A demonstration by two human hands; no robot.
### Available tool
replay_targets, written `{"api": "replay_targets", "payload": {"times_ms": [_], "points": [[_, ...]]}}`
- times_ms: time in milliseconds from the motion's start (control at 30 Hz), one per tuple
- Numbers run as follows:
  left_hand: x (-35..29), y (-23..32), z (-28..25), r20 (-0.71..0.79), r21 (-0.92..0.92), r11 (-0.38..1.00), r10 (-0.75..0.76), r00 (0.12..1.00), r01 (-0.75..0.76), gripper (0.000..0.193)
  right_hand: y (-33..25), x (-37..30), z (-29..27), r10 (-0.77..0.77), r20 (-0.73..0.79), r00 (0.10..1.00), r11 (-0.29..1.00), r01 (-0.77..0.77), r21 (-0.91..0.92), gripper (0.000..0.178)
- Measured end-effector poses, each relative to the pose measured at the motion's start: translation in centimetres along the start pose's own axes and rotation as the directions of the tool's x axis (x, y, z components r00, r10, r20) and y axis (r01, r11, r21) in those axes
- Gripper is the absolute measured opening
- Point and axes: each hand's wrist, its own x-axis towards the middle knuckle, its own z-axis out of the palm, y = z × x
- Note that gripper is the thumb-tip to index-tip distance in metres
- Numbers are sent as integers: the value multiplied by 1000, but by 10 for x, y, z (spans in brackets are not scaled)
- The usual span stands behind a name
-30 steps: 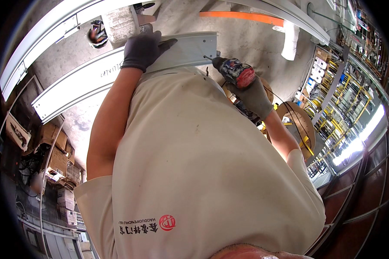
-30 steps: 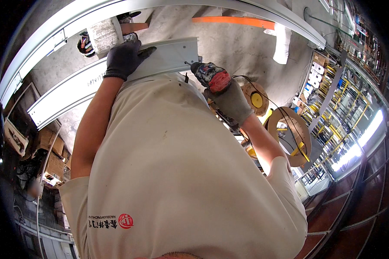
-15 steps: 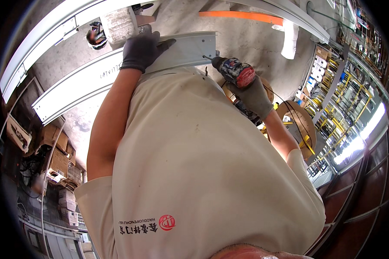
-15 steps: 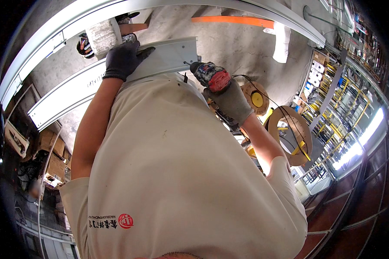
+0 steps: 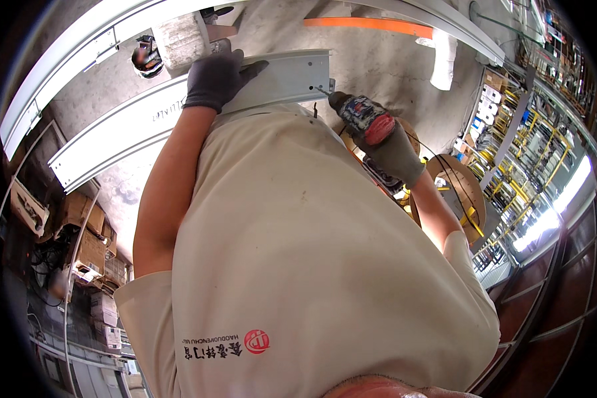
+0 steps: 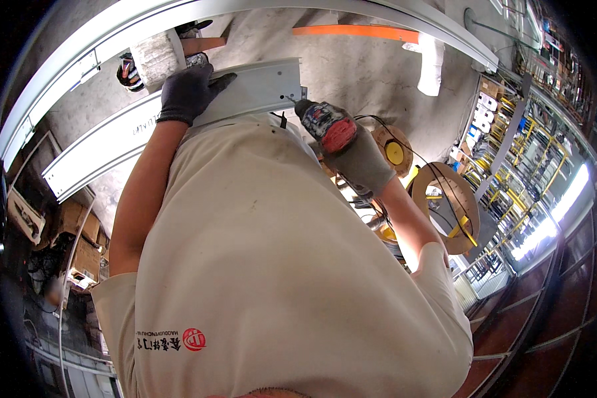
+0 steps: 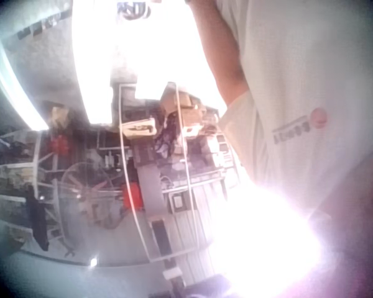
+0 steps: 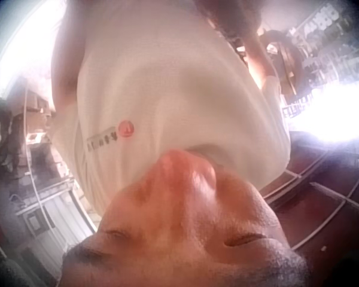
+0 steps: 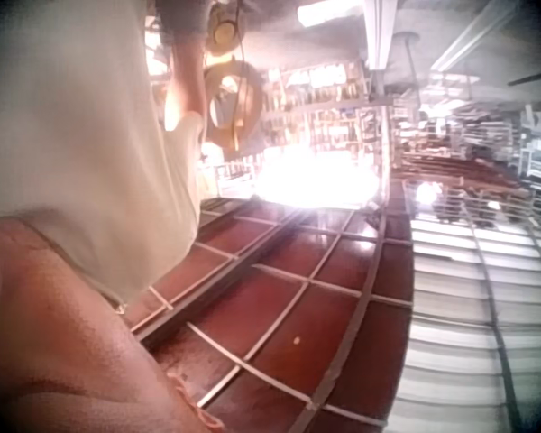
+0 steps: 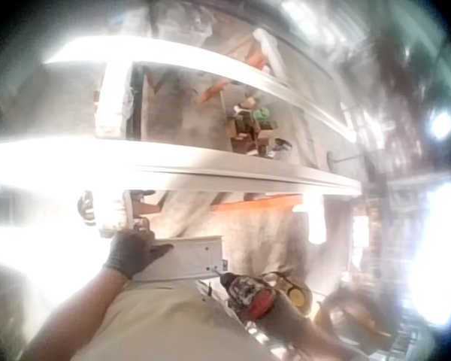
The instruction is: The person uses a cordless drill to fasten screws into a white metal frame component. They repeatedly position the frame, drill screws, and inspect the assembly in a workshop setting.
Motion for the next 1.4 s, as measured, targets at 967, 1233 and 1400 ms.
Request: {"api": "replay_targets", "payload": {"times_ms": [967, 1233, 1400], "points": [[-1, -4, 5, -18, 7, 1000, 17, 1000, -17, 67, -8, 8, 17, -72, -78, 994, 997, 72, -8, 55], [-1, -4, 6, -25, 23, 1000, 18, 1000, -17, 67, -8, 14, 15, -148, -67, 987, 987, 144, -70, 56], [0, -4, 4, 11, 20, 1000, 2, 1000, -2, 67, -4, 14, 13, -119, -77, 990, 990, 113, -81, 52]]}}
